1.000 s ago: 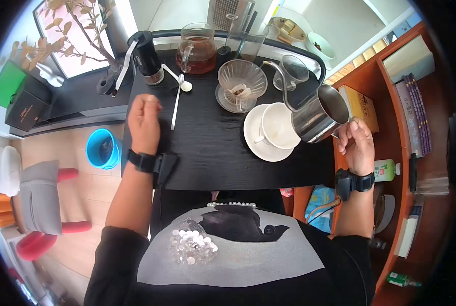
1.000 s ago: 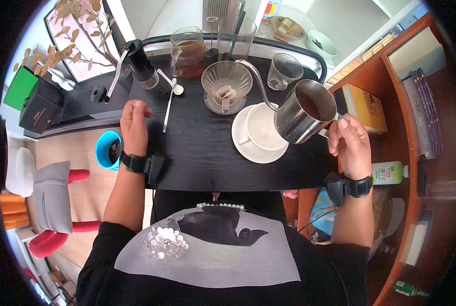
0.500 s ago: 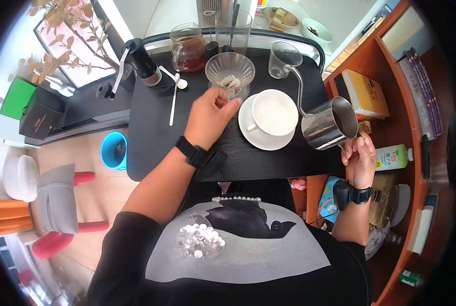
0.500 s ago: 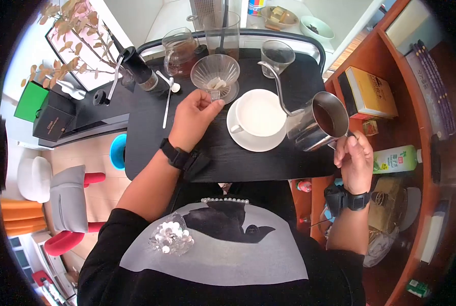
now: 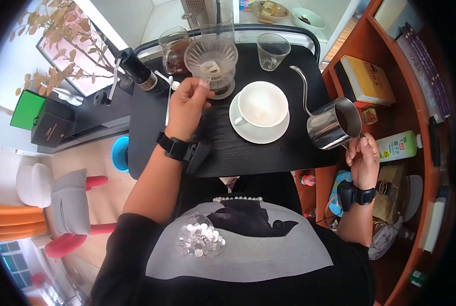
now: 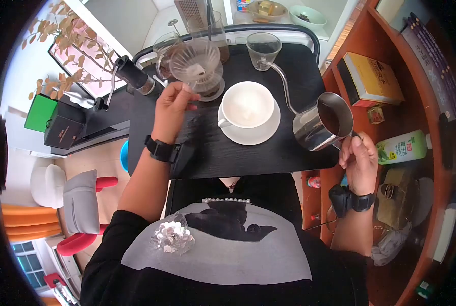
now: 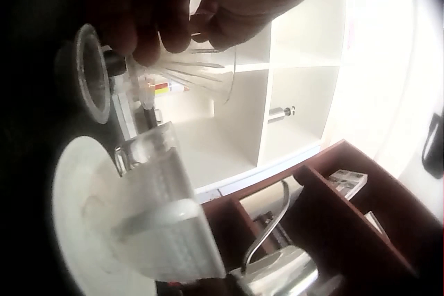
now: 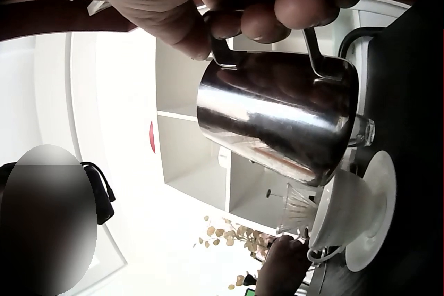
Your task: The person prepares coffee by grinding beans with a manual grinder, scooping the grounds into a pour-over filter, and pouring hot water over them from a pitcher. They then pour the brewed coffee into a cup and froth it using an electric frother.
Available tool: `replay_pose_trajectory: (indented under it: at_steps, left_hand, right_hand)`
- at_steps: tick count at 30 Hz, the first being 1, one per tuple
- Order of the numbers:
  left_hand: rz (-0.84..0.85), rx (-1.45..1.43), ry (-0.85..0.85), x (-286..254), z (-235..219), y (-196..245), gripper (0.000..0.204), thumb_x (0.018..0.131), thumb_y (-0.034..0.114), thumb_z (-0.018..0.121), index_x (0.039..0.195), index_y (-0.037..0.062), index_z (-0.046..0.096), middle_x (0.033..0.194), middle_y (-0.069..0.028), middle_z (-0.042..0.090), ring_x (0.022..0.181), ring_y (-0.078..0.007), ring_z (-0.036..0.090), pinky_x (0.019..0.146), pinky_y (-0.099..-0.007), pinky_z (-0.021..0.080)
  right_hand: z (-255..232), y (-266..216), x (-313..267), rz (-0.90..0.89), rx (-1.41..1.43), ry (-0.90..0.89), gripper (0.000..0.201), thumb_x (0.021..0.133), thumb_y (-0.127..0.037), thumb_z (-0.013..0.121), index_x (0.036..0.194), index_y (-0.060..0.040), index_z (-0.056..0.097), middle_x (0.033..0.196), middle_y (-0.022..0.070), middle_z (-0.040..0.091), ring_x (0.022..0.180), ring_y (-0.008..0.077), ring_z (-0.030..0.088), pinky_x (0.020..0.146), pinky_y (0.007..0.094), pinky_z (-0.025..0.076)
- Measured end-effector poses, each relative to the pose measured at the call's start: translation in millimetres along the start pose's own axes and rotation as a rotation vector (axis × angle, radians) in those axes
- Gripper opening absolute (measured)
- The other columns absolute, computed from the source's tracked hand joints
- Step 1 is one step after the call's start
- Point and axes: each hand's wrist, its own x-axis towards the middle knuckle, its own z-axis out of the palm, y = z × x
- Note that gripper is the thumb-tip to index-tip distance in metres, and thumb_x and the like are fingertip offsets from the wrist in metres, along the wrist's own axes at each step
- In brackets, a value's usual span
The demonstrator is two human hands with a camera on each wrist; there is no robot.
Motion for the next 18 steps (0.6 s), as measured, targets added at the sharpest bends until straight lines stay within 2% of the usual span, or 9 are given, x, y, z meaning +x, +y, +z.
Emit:
replay_pose_trajectory:
  at_steps: [4,8,12,18]
  left_hand:
    - [-0.02,0.023,-0.079,11,5,35,0.018,0.089,0.022,0.053,0.093,0.0046,0.055,0.08,-0.004,0.061,0.077,-0.0118,0.06,0.062,-0.0228,0.045]
    - [-0.025,0.073,-0.202,36,25,64,0.02,0.088,0.025,0.053,0.093,0.0055,0.055,0.078,-0.003,0.06,0.075,-0.0105,0.059,0.062,-0.0222,0.043]
    - [-0.024,0.093,-0.305,68,49,64,0.018,0.087,0.023,0.053,0.093,0.0057,0.056,0.077,-0.0023,0.06,0.072,-0.0099,0.058,0.06,-0.0216,0.042]
    - [-0.034,-0.016,-0.339,99,80,38,0.016,0.086,0.02,0.055,0.092,0.0058,0.056,0.074,-0.001,0.058,0.069,-0.0085,0.058,0.056,-0.0202,0.041]
  right_hand:
    - [-5,0,-1,0.001,-0.01,0.006,0.029,0.092,-0.028,0.047,0.07,-0.0093,0.041,0.059,0.0012,0.043,0.05,0.008,0.04,0.044,0.0203,0.032]
    - [-10,-2,-1,-0.009,-0.005,0.043,0.029,0.091,-0.028,0.048,0.07,-0.0098,0.042,0.059,0.001,0.044,0.05,0.0077,0.04,0.045,0.0197,0.032]
    - [-17,-5,-3,-0.016,-0.041,0.069,0.028,0.091,-0.029,0.049,0.07,-0.0101,0.043,0.059,0.0008,0.045,0.05,0.0075,0.041,0.045,0.0196,0.033]
    - [-30,-4,-7,-0.018,-0.04,0.105,0.026,0.09,-0.029,0.05,0.074,-0.0088,0.046,0.059,0.0006,0.045,0.05,0.0076,0.042,0.045,0.02,0.032]
